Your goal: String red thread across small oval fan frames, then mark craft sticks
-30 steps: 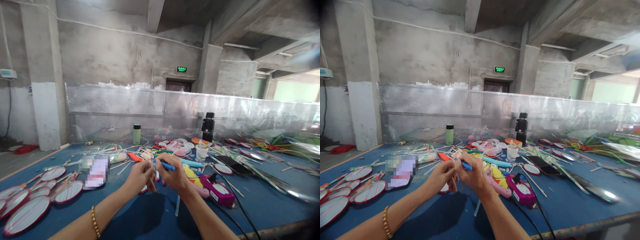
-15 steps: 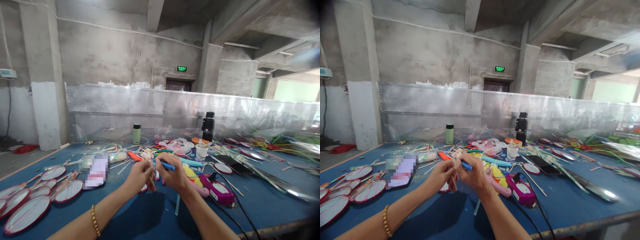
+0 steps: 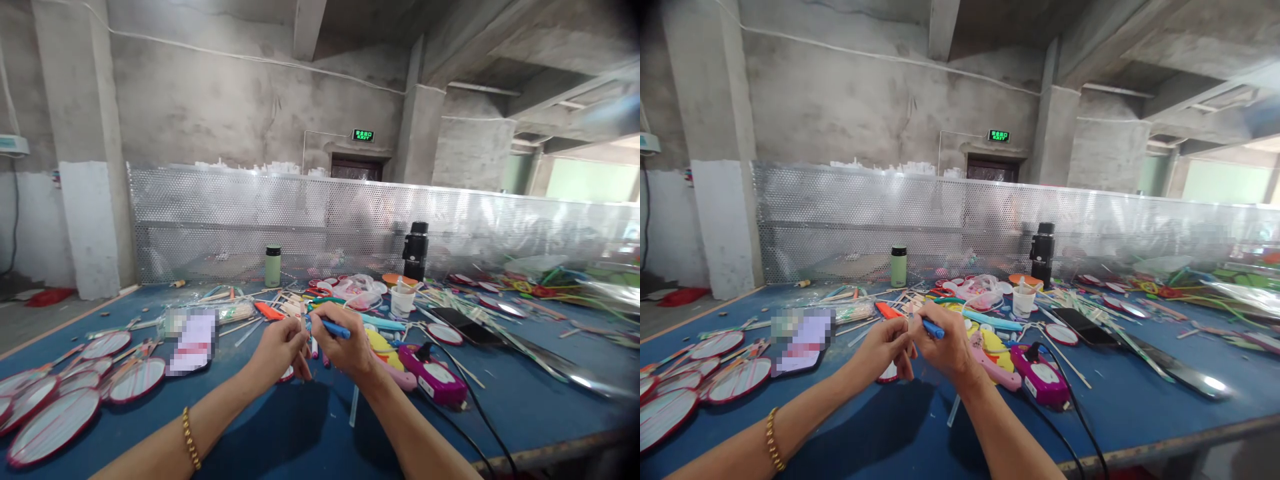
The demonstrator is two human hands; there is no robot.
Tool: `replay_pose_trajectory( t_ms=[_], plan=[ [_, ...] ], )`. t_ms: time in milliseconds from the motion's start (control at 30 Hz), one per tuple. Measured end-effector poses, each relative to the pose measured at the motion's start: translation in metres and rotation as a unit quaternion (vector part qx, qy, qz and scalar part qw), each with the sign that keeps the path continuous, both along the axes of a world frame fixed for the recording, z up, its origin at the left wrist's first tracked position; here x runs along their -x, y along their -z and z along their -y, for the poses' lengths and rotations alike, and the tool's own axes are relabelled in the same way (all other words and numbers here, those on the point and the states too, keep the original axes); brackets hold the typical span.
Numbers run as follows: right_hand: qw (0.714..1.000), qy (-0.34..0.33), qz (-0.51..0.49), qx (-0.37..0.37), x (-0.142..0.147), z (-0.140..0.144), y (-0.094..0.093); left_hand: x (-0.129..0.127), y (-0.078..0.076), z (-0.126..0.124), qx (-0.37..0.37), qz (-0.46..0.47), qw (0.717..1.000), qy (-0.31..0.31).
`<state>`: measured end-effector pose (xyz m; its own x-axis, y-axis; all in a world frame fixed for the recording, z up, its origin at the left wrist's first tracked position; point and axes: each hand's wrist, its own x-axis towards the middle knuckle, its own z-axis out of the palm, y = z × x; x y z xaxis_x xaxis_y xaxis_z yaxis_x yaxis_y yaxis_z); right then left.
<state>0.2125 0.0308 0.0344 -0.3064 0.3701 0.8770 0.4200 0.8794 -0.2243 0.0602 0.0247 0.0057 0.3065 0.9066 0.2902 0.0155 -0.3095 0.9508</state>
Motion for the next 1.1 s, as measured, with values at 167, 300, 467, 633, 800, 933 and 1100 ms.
replay_pose_trajectory(
  t_ms=[167,300,467,633,800,933,1100],
  plan=[
    [1.0,-0.004,-0.009,-0.011,0.0009,-0.002,0.0001,0.0005,-0.0003,-0.0004,-0.002,0.006,1.0,-0.002],
    [1.0,-0.002,-0.004,-0.003,0.0007,-0.0015,0.0004,0.0012,-0.0022,0.0016,-0.005,0.008,1.0,0.005],
    [1.0,0.001,-0.017,-0.008,0.0004,-0.0006,-0.0001,0.0027,-0.0068,0.0055,-0.01,-0.004,1.0,-0.013],
    [1.0,0.015,-0.022,-0.005,0.0003,0.0007,-0.0017,0.002,-0.0056,0.0051,-0.003,0.003,1.0,-0.004],
    [1.0,0.018,-0.023,-0.005,-0.0003,0.0004,-0.0012,-0.0002,-0.0065,0.0057,-0.001,0.012,1.0,-0.003],
    [0.999,0.021,-0.028,-0.01,-0.0002,-0.0003,-0.0007,-0.001,-0.0084,0.0084,-0.002,0.014,1.0,-0.003],
    [0.999,0.024,-0.02,-0.013,-0.0012,-0.0022,0.0003,-0.0014,-0.0059,0.0075,-0.008,0.008,1.0,-0.004]
  ],
)
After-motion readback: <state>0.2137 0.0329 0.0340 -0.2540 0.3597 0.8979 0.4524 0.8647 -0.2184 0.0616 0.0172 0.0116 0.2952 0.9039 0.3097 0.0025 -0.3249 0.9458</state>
